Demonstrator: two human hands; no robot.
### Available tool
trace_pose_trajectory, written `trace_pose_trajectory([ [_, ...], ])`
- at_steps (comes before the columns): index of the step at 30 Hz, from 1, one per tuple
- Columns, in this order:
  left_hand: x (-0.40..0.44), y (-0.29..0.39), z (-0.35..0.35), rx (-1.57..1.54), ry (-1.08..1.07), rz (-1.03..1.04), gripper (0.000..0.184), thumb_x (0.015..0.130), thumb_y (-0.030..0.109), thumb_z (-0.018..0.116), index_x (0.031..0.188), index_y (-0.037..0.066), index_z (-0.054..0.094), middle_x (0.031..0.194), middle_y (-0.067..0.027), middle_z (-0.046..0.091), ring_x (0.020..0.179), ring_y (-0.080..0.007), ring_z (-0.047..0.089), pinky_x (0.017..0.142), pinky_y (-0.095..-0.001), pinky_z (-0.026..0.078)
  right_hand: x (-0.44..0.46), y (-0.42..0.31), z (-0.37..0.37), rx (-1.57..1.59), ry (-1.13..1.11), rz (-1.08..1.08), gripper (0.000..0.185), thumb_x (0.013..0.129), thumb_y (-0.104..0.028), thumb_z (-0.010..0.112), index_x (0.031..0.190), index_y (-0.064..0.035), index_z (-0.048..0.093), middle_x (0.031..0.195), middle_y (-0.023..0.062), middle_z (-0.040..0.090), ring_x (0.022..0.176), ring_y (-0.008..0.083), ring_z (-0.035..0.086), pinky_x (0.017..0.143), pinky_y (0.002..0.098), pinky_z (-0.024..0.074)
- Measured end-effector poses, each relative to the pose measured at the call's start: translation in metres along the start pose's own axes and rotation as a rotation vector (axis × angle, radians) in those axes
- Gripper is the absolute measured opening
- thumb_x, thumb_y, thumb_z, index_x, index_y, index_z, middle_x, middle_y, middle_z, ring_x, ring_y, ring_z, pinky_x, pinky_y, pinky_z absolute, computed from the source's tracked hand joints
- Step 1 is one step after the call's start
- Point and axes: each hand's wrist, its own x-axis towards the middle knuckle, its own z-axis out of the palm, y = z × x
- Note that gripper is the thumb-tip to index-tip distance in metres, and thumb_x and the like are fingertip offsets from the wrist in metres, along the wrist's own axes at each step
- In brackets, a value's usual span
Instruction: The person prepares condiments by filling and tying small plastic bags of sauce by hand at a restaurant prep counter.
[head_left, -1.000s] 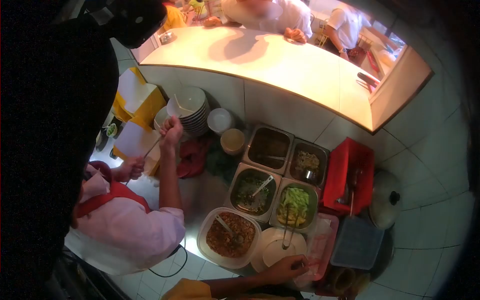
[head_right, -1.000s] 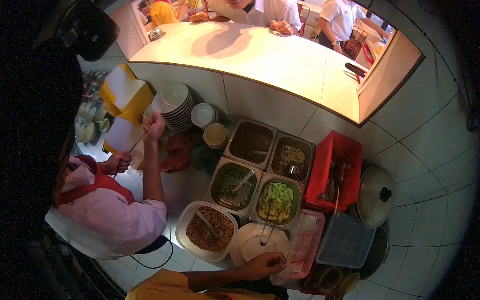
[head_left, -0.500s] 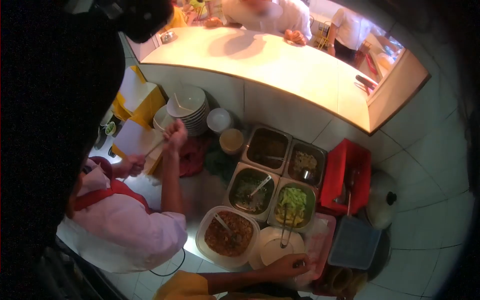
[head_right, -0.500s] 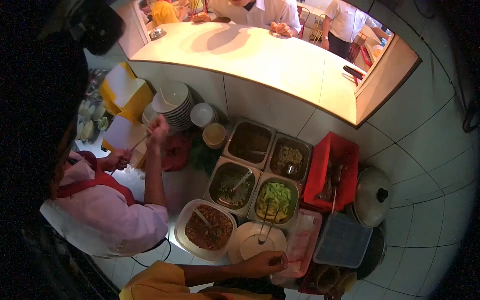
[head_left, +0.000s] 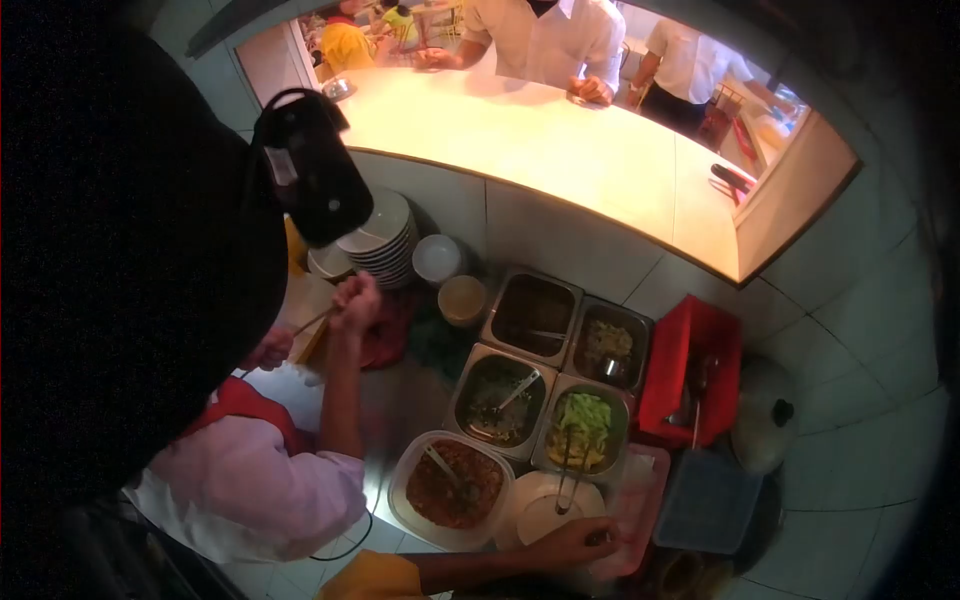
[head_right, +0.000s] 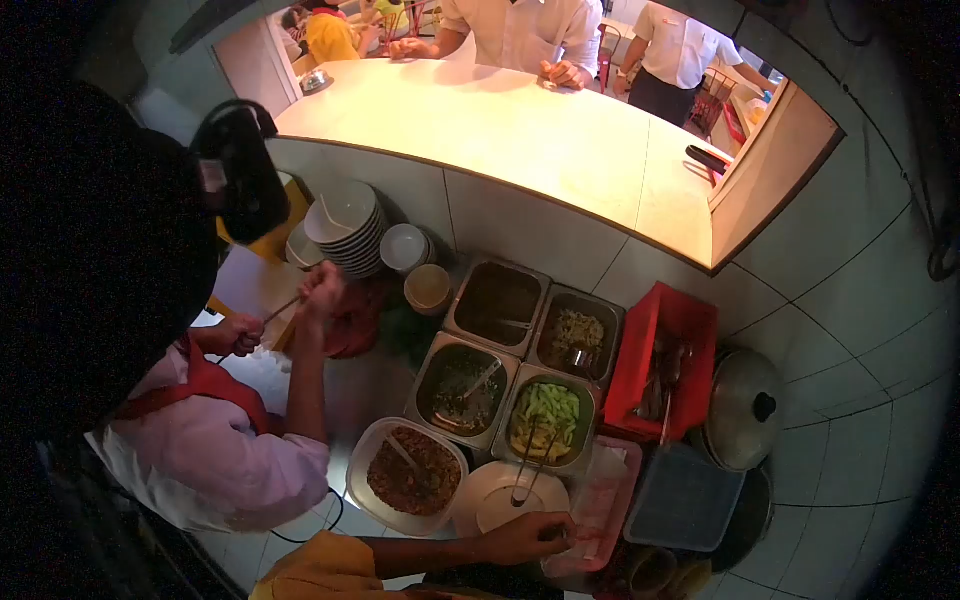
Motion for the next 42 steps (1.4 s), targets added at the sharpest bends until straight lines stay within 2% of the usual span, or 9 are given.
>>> trace_pose_trajectory([
  [9,0.006,0.027,-0.009,0.024,0.035,-0.13,0.022,0.098,0.027,0.055,0.102,0.006,0.054,0.069,0.0019,0.047,0.063,-0.0065,0.043,0.059,-0.0256,0.036,-0.001,-0.002,0.002,-0.072,-0.003,-0.069,0.065,0.095,-0.048,0.05,0.145,-0.0085,0.034,0.132,0.0143,0.046,0.11,0.0327,0.05,0.089,0.0451,0.0488],
  [18,0.002,0.013,0.002,-0.121,0.013,-0.16,0.018,0.098,0.024,0.053,0.101,0.006,0.055,0.077,0.0017,0.05,0.067,-0.006,0.047,0.061,-0.0249,0.04,0.009,0.004,-0.014,-0.022,-0.04,0.003,0.06,0.092,-0.056,0.052,0.131,-0.0104,0.05,0.113,0.0084,0.056,0.094,0.0256,0.054,0.079,0.0415,0.0488],
  [23,0.015,-0.009,-0.008,-0.016,0.093,-0.015,0.016,0.098,0.022,0.054,0.099,0.006,0.055,0.079,0.0033,0.051,0.067,-0.0041,0.048,0.061,-0.0225,0.04,0.008,0.004,-0.011,-0.014,-0.002,0.022,0.062,0.093,-0.056,0.05,0.133,-0.0085,0.048,0.114,0.0109,0.057,0.093,0.0268,0.054,0.08,0.0435,0.0476],
  [26,0.019,0.0,-0.016,-0.025,0.129,0.029,0.015,0.097,0.022,0.055,0.099,0.007,0.055,0.08,0.0042,0.051,0.069,-0.0034,0.049,0.061,-0.0212,0.04,-0.024,-0.006,0.009,-0.222,-0.078,-0.207,0.064,0.094,-0.055,0.049,0.137,-0.0085,0.043,0.118,0.0117,0.054,0.093,0.0275,0.054,0.081,0.0436,0.047],
  [29,0.018,0.014,-0.008,-0.085,0.153,0.013,0.014,0.097,0.021,0.055,0.099,0.007,0.055,0.08,0.0042,0.051,0.069,-0.0031,0.049,0.061,-0.0208,0.04,-0.006,-0.001,-0.013,-0.045,-0.1,0.033,0.071,0.091,-0.052,0.057,0.141,-0.0065,0.036,0.124,0.0131,0.05,0.099,0.0278,0.053,0.083,0.0426,0.0484],
  [31,0.017,0.014,-0.003,-0.13,0.195,0.015,0.014,0.097,0.021,0.055,0.098,0.007,0.055,0.079,0.004,0.051,0.068,-0.0031,0.049,0.06,-0.0209,0.04,-0.013,0.007,-0.015,-0.488,-0.297,-0.445,0.082,0.087,-0.05,0.064,0.144,-0.0035,0.029,0.129,0.0146,0.045,0.107,0.0272,0.052,0.084,0.04,0.05],
  [35,0.012,0.004,0.002,-0.054,0.124,-0.03,0.016,0.097,0.023,0.055,0.099,0.007,0.054,0.073,0.0034,0.05,0.062,-0.0035,0.047,0.056,-0.0221,0.041,0.035,0.03,-0.047,-0.125,-0.308,-0.235,0.086,0.084,-0.046,0.07,0.143,-0.0007,0.028,0.132,0.0158,0.043,0.114,0.0263,0.049,0.086,0.0383,0.0503],
  [37,0.009,0.014,0.004,-0.073,0.105,-0.041,0.017,0.098,0.023,0.054,0.1,0.006,0.054,0.07,0.0033,0.048,0.059,-0.0042,0.047,0.051,-0.0228,0.041,0.017,0.014,-0.035,-0.524,-0.406,-0.569,0.084,0.084,-0.045,0.07,0.142,0.0,0.029,0.128,0.0145,0.047,0.104,0.0241,0.053,0.077,0.0343,0.052],
  [42,0.012,0.003,0.004,-0.116,0.125,-0.013,0.018,0.098,0.023,0.054,0.101,0.006,0.054,0.071,0.0023,0.048,0.058,-0.0045,0.046,0.049,-0.0234,0.04,0.009,0.01,-0.043,-0.462,-0.396,-0.633,0.084,0.084,-0.05,0.067,0.14,0.0008,0.032,0.117,0.012,0.054,0.082,0.0175,0.054,0.06,0.026,0.0472],
])
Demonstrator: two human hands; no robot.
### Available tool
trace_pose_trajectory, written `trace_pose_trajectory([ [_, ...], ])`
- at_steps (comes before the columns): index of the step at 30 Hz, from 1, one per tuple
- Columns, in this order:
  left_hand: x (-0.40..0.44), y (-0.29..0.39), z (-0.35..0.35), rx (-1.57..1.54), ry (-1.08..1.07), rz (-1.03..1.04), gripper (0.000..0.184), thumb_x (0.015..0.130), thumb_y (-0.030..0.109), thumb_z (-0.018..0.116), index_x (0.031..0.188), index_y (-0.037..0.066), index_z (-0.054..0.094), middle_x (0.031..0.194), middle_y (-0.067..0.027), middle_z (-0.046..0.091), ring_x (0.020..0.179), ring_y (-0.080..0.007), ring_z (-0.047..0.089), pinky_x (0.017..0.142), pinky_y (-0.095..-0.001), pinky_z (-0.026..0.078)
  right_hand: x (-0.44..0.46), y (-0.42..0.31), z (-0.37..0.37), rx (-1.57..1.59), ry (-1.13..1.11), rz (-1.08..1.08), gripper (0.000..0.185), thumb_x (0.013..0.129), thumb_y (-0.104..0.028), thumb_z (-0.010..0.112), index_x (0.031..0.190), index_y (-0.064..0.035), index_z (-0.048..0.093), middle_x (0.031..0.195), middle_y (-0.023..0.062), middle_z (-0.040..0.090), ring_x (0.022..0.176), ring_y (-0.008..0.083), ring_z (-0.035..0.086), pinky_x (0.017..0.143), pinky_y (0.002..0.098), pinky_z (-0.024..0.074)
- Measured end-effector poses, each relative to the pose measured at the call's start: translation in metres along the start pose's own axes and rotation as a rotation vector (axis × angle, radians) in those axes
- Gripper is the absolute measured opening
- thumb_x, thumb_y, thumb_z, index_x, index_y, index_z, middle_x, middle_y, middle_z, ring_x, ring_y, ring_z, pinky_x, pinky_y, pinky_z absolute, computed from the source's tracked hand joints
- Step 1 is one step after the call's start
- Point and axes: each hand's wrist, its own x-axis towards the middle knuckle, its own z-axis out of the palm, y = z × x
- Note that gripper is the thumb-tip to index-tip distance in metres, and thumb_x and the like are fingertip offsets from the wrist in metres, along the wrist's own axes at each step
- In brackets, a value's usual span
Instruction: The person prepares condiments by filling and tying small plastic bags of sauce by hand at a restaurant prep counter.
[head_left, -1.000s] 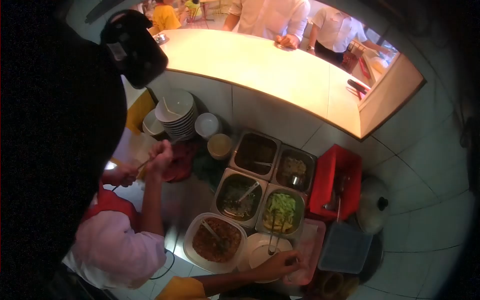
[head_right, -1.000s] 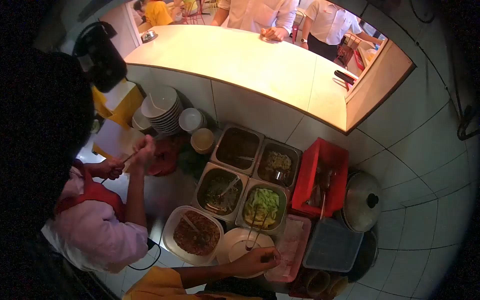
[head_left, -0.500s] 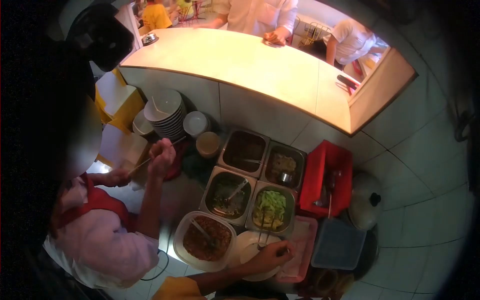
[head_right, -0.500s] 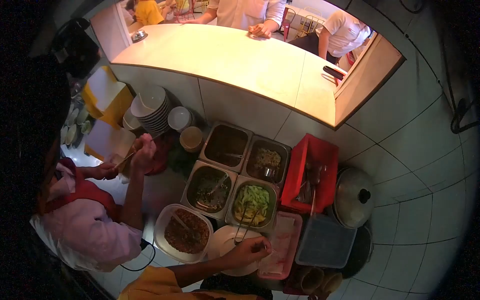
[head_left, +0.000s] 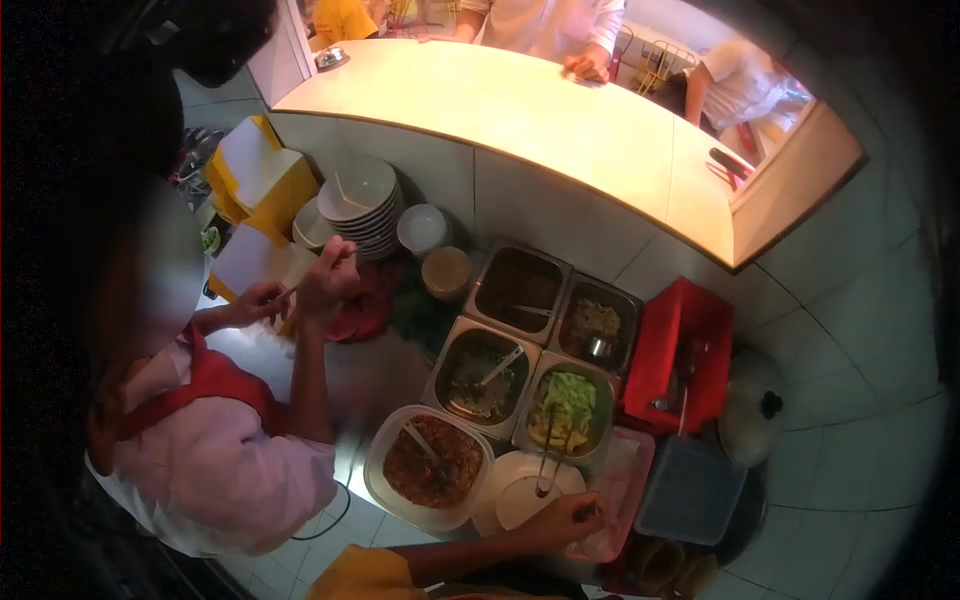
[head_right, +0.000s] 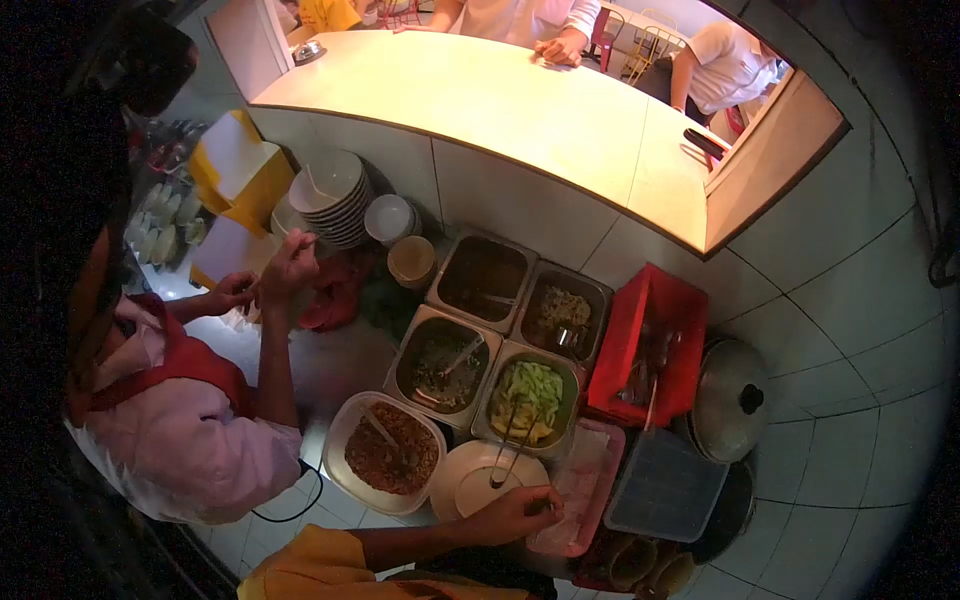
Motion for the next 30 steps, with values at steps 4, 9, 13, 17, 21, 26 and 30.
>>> trace_pose_trajectory([
  [4,0.006,0.006,0.006,0.07,-0.017,-0.02,0.017,0.098,0.022,0.054,0.1,0.006,0.054,0.074,0.0023,0.048,0.065,-0.0047,0.046,0.059,-0.0228,0.041,-0.001,-0.004,-0.023,-0.158,0.065,0.194,0.087,0.082,-0.059,0.065,0.14,-0.0008,0.035,0.106,0.0092,0.059,0.067,0.0111,0.047,0.053,0.0237,0.0411],
  [9,0.016,0.009,0.017,0.062,-0.003,-0.015,0.017,0.098,0.023,0.055,0.098,0.005,0.055,0.077,0.0036,0.049,0.07,-0.0047,0.046,0.064,-0.0227,0.039,0.001,0.005,-0.033,-0.165,0.051,-0.049,0.078,0.087,-0.056,0.06,0.14,-0.0024,0.038,0.092,0.004,0.058,0.061,0.0081,0.04,0.051,0.0241,0.0355],
  [13,0.02,-0.007,0.031,0.056,0.029,0.027,0.018,0.097,0.023,0.057,0.095,0.005,0.056,0.082,0.0038,0.052,0.072,-0.0044,0.047,0.065,-0.0228,0.04,0.007,-0.046,-0.02,0.015,0.19,0.119,0.057,0.095,-0.047,0.053,0.13,-0.002,0.048,0.079,-0.001,0.049,0.061,0.0078,0.038,0.052,0.0233,0.0335],
  [17,0.023,-0.015,0.069,0.074,0.077,0.14,0.017,0.097,0.021,0.058,0.095,0.005,0.056,0.082,0.0024,0.052,0.073,-0.0035,0.048,0.065,-0.022,0.042,0.018,-0.058,-0.041,0.237,0.314,0.285,0.02,0.098,-0.024,0.052,0.094,-0.004,0.052,0.073,-0.0027,0.045,0.064,0.0065,0.038,0.056,0.0228,0.0338],
  [21,0.031,0.0,0.121,0.181,-0.002,0.101,0.013,0.096,0.017,0.057,0.096,0.005,0.055,0.079,0.0027,0.052,0.075,-0.0042,0.051,0.064,-0.0215,0.043,0.031,-0.013,-0.104,-0.298,0.175,0.148,0.03,0.095,-0.022,0.045,0.11,0.0005,0.058,0.083,0.0081,0.057,0.073,0.0187,0.056,0.065,0.0355,0.0484],
  [26,0.066,-0.022,0.185,0.25,-0.101,0.172,0.008,0.089,0.008,0.059,0.096,0.005,0.055,0.087,-0.0026,0.061,0.081,-0.0103,0.058,0.074,-0.028,0.049,0.055,-0.04,-0.147,0.194,0.03,0.114,0.018,0.096,-0.023,0.051,0.093,-0.007,0.058,0.082,0.0003,0.053,0.073,0.0099,0.048,0.064,0.0288,0.0405],
  [30,0.095,-0.046,0.224,0.535,-0.15,0.171,0.012,0.087,0.012,0.061,0.094,0.003,0.059,0.078,-0.0098,0.064,0.071,-0.0147,0.062,0.065,-0.0305,0.049,0.065,-0.078,-0.163,0.221,0.054,0.135,0.025,0.095,-0.025,0.054,0.079,-0.0064,0.058,0.074,0.0009,0.054,0.067,0.0108,0.047,0.063,0.0282,0.0394],
])
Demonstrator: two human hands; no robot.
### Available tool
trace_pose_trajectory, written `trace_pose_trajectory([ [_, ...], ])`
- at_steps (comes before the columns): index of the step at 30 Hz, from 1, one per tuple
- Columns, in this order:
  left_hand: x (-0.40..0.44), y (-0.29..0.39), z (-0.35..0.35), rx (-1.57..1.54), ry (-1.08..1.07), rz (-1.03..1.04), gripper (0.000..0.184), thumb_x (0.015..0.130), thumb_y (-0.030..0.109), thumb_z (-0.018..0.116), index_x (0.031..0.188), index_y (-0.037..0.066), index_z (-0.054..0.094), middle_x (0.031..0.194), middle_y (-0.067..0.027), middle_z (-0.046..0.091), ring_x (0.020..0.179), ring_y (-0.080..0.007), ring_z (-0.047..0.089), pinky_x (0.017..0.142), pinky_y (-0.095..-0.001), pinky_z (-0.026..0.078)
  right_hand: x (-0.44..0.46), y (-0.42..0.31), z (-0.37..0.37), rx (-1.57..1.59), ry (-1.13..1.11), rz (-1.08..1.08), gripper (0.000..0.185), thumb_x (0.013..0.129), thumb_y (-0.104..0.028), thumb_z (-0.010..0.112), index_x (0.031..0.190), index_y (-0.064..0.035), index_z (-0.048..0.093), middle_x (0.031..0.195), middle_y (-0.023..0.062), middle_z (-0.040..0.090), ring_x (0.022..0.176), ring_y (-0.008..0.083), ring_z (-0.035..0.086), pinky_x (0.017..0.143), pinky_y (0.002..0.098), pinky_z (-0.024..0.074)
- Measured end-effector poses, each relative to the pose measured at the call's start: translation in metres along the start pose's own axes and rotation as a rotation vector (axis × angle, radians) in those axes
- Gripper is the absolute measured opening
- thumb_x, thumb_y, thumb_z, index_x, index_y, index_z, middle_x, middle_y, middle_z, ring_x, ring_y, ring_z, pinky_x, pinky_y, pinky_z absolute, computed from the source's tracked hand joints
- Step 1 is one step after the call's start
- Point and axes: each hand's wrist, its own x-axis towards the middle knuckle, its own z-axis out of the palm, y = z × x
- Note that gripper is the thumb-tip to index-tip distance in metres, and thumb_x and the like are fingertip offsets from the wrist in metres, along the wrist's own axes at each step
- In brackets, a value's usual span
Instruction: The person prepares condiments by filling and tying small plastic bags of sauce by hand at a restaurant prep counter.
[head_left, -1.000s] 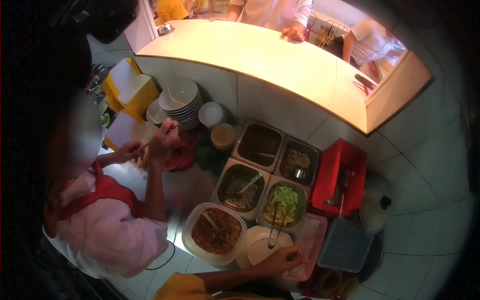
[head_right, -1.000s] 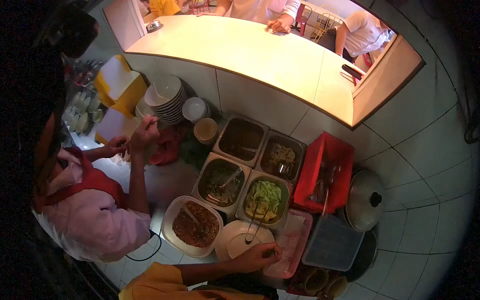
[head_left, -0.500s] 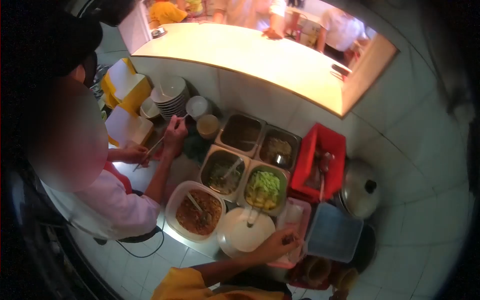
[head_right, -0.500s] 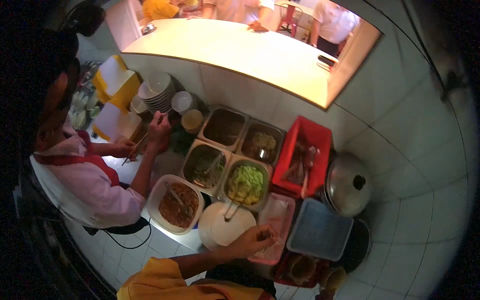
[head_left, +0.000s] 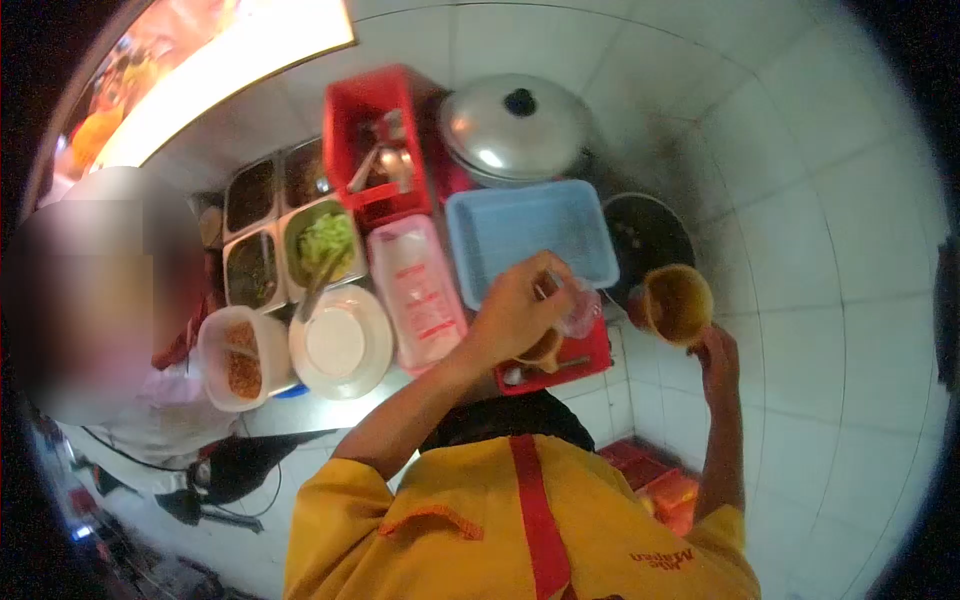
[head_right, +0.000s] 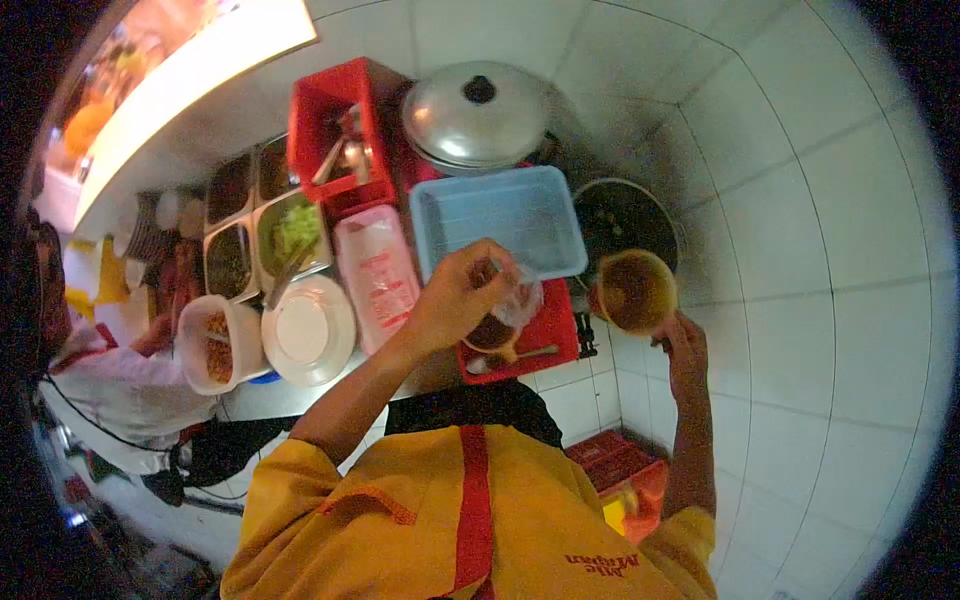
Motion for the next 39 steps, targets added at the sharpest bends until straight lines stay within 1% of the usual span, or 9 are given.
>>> trace_pose_trajectory([
  [4,0.018,-0.01,0.035,0.251,0.053,-0.021,0.016,0.086,0.017,0.063,0.09,0.002,0.062,0.071,-0.0155,0.066,0.063,-0.0228,0.065,0.059,-0.0339,0.049,-0.003,-0.028,-0.009,-0.292,-0.124,-0.127,0.032,0.095,-0.033,0.054,0.08,-0.0056,0.06,0.067,-0.0011,0.053,0.064,0.0083,0.045,0.058,0.0262,0.0355],
  [7,0.028,-0.006,0.05,0.276,0.03,-0.093,0.018,0.087,0.018,0.062,0.092,0.001,0.062,0.068,-0.0124,0.064,0.06,-0.0183,0.063,0.057,-0.033,0.049,-0.006,-0.051,-0.004,-0.397,-0.161,-0.155,0.034,0.095,-0.034,0.056,0.079,-0.0047,0.061,0.066,0.0001,0.053,0.062,0.0091,0.046,0.056,0.0285,0.0364],
  [13,0.038,-0.014,0.061,0.347,0.031,-0.068,0.02,0.088,0.021,0.061,0.092,0.002,0.062,0.07,-0.0125,0.065,0.061,-0.0217,0.065,0.059,-0.0354,0.051,-0.003,-0.08,-0.001,-0.689,-0.28,-0.237,0.037,0.093,-0.035,0.059,0.08,-0.0003,0.061,0.062,0.0083,0.054,0.057,0.0132,0.047,0.056,0.0334,0.04],
  [16,0.039,-0.025,0.067,0.298,-0.005,-0.079,0.019,0.088,0.02,0.061,0.092,0.001,0.062,0.072,-0.014,0.066,0.063,-0.0225,0.066,0.059,-0.0354,0.052,-0.004,-0.084,0.002,-0.646,-0.299,-0.344,0.037,0.092,-0.035,0.059,0.08,-0.0002,0.062,0.061,0.0096,0.052,0.056,0.0144,0.046,0.056,0.0343,0.04],
  [23,0.034,-0.028,0.061,0.333,-0.014,-0.106,0.022,0.088,0.021,0.062,0.093,0.0,0.062,0.075,-0.016,0.067,0.065,-0.0233,0.066,0.062,-0.037,0.052,0.009,-0.058,-0.006,-0.591,-0.354,-0.154,0.036,0.092,-0.035,0.059,0.078,-0.0024,0.063,0.06,0.0049,0.054,0.057,0.0122,0.049,0.056,0.0302,0.041],
  [26,0.038,-0.03,0.053,0.417,0.029,-0.038,0.021,0.088,0.02,0.062,0.093,-0.001,0.062,0.075,-0.0162,0.067,0.064,-0.0222,0.065,0.061,-0.0364,0.051,0.017,-0.044,-0.01,-0.487,-0.331,-0.121,0.035,0.093,-0.035,0.058,0.078,-0.0037,0.064,0.064,0.0013,0.056,0.059,0.0106,0.05,0.056,0.0283,0.0416],
  [28,0.039,-0.031,0.048,0.367,0.056,-0.079,0.019,0.085,0.019,0.063,0.09,0.001,0.063,0.073,-0.0173,0.066,0.066,-0.026,0.067,0.063,-0.0357,0.051,0.023,-0.027,-0.015,-0.238,-0.255,-0.044,0.034,0.094,-0.035,0.057,0.079,-0.0048,0.063,0.068,-0.0002,0.058,0.063,0.0094,0.052,0.057,0.0276,0.0433],
  [32,0.035,-0.016,0.032,0.363,0.116,-0.133,0.017,0.085,0.018,0.063,0.09,0.001,0.063,0.072,-0.0162,0.065,0.063,-0.0254,0.065,0.061,-0.0363,0.049,0.031,-0.011,-0.023,-0.209,-0.227,-0.038,0.033,0.094,-0.035,0.056,0.081,-0.0054,0.063,0.073,0.0001,0.059,0.069,0.009,0.054,0.06,0.0271,0.0453],
  [39,0.02,-0.011,0.016,0.303,0.154,-0.106,0.019,0.088,0.02,0.062,0.091,0.001,0.061,0.068,-0.01,0.061,0.057,-0.0153,0.058,0.056,-0.0297,0.046,0.061,0.034,-0.036,-0.154,-0.035,0.121,0.035,0.093,-0.039,0.056,0.081,-0.0071,0.062,0.075,0.0008,0.058,0.071,0.01,0.054,0.063,0.0285,0.0444],
])
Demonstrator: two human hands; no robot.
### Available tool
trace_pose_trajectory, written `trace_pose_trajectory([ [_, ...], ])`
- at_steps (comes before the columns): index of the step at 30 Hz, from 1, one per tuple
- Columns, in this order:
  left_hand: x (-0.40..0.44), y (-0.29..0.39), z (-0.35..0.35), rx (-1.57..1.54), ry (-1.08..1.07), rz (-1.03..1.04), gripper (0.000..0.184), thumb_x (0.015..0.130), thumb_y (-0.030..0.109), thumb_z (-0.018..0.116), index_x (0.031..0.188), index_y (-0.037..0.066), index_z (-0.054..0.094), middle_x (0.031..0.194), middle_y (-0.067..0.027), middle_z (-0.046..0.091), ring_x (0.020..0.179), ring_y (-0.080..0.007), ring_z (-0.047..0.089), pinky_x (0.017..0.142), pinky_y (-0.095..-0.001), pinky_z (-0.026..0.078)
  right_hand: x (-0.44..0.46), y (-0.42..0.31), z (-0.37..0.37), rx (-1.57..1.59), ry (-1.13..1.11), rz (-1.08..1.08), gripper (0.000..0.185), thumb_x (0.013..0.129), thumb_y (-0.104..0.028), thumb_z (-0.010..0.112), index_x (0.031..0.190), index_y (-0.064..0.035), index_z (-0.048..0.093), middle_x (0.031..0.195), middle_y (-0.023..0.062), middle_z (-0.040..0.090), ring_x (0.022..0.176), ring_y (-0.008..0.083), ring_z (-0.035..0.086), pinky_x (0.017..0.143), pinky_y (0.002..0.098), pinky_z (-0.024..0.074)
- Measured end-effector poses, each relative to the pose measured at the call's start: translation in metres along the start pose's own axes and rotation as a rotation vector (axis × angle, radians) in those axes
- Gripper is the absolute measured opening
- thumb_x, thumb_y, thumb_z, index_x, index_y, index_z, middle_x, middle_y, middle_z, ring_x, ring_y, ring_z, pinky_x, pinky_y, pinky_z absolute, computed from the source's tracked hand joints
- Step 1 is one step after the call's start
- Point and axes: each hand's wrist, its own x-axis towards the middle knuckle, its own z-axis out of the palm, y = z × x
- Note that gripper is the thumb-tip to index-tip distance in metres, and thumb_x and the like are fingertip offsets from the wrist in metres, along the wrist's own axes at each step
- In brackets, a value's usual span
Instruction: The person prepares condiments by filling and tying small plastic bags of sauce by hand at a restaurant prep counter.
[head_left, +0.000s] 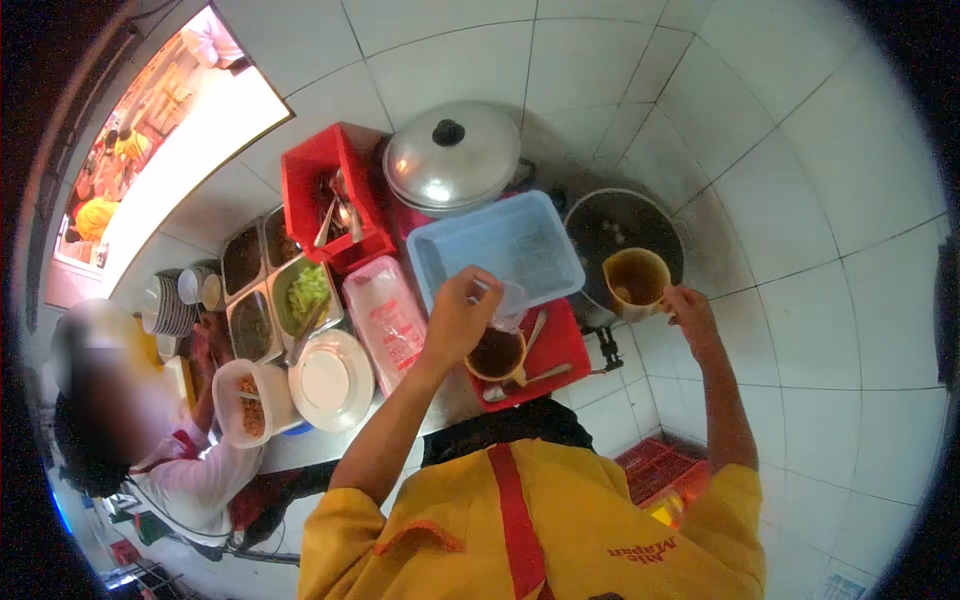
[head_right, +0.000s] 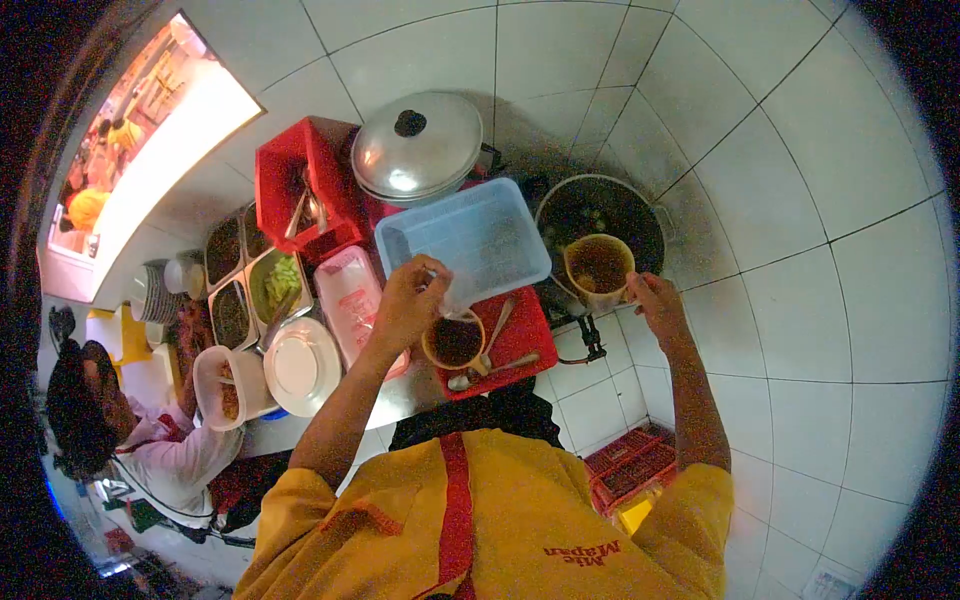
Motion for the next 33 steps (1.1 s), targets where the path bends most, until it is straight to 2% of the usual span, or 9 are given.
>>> trace_pose_trajectory([
  [5,-0.014,0.004,-0.007,-0.101,0.001,-0.011,0.017,0.09,0.018,0.061,0.09,0.002,0.06,0.066,-0.0058,0.059,0.059,-0.0104,0.055,0.054,-0.0276,0.043,0.073,0.094,-0.012,-0.356,0.04,0.006,0.036,0.091,-0.042,0.058,0.085,-0.0069,0.065,0.078,0.0058,0.063,0.072,0.0161,0.059,0.065,0.0324,0.047],
  [8,-0.017,0.003,-0.011,-0.019,0.016,-0.068,0.014,0.09,0.016,0.06,0.09,0.002,0.06,0.066,-0.0044,0.058,0.059,-0.0096,0.054,0.053,-0.0264,0.042,0.119,0.147,-0.016,-0.657,0.21,-0.635,0.04,0.091,-0.043,0.057,0.08,-0.0065,0.07,0.074,0.0067,0.068,0.07,0.0198,0.064,0.064,0.038,0.0507],
  [10,-0.022,-0.007,-0.01,-0.125,0.069,-0.002,0.011,0.091,0.014,0.06,0.09,0.002,0.059,0.065,-0.0026,0.055,0.058,-0.0083,0.051,0.052,-0.0252,0.04,0.133,0.151,-0.016,-1.004,0.082,-0.43,0.039,0.091,-0.042,0.056,0.08,-0.0077,0.072,0.072,0.0084,0.069,0.071,0.0261,0.067,0.068,0.0428,0.052],
  [13,-0.028,0.005,-0.013,-0.129,0.113,0.006,0.01,0.091,0.012,0.06,0.091,0.002,0.058,0.064,-0.0011,0.053,0.056,-0.0076,0.049,0.051,-0.0246,0.038,0.141,0.157,-0.025,-1.123,0.132,-0.373,0.037,0.092,-0.04,0.054,0.081,-0.0105,0.073,0.074,0.0094,0.069,0.074,0.0302,0.067,0.071,0.0451,0.0519],
  [16,-0.029,-0.003,-0.015,-0.109,0.12,0.021,0.009,0.091,0.01,0.059,0.09,0.002,0.058,0.065,-0.0007,0.053,0.057,-0.0073,0.048,0.052,-0.0246,0.038,0.12,0.129,-0.029,-1.337,0.093,-0.545,0.038,0.093,-0.041,0.053,0.08,-0.0115,0.073,0.079,0.0129,0.069,0.076,0.0311,0.066,0.071,0.0455,0.0517],
  [19,-0.027,-0.006,-0.012,-0.179,0.148,-0.004,0.009,0.091,0.011,0.06,0.09,0.002,0.058,0.065,-0.0006,0.053,0.057,-0.007,0.048,0.052,-0.0244,0.037,0.16,0.196,-0.049,-1.233,0.175,-0.359,0.035,0.094,-0.039,0.051,0.085,-0.0125,0.072,0.082,0.0147,0.068,0.077,0.0323,0.066,0.072,0.0465,0.0521],
  [23,-0.022,-0.005,-0.011,-0.1,0.116,0.008,0.01,0.091,0.012,0.059,0.09,0.002,0.059,0.065,-0.0007,0.053,0.058,-0.0066,0.048,0.052,-0.0243,0.037,0.156,0.192,-0.063,-1.109,0.107,-0.372,0.034,0.093,-0.039,0.051,0.092,-0.0117,0.071,0.083,0.0159,0.067,0.077,0.0328,0.066,0.073,0.0473,0.0524],
  [25,-0.02,-0.003,-0.008,-0.09,0.117,0.008,0.011,0.091,0.013,0.059,0.09,0.002,0.059,0.065,-0.0006,0.053,0.058,-0.0062,0.048,0.052,-0.0241,0.037,0.146,0.168,-0.055,-1.284,0.088,-0.219,0.035,0.091,-0.042,0.054,0.096,-0.0109,0.07,0.084,0.0163,0.067,0.08,0.0332,0.066,0.075,0.0481,0.052],
  [33,-0.028,0.002,-0.015,-0.137,0.142,-0.067,0.011,0.091,0.013,0.059,0.092,0.002,0.059,0.068,-0.0011,0.055,0.058,-0.006,0.05,0.051,-0.0227,0.039,0.166,0.173,-0.034,-1.196,0.15,-0.423,0.032,0.09,-0.039,0.058,0.098,-0.0102,0.069,0.093,0.0153,0.067,0.087,0.0331,0.065,0.075,0.0442,0.0529],
])
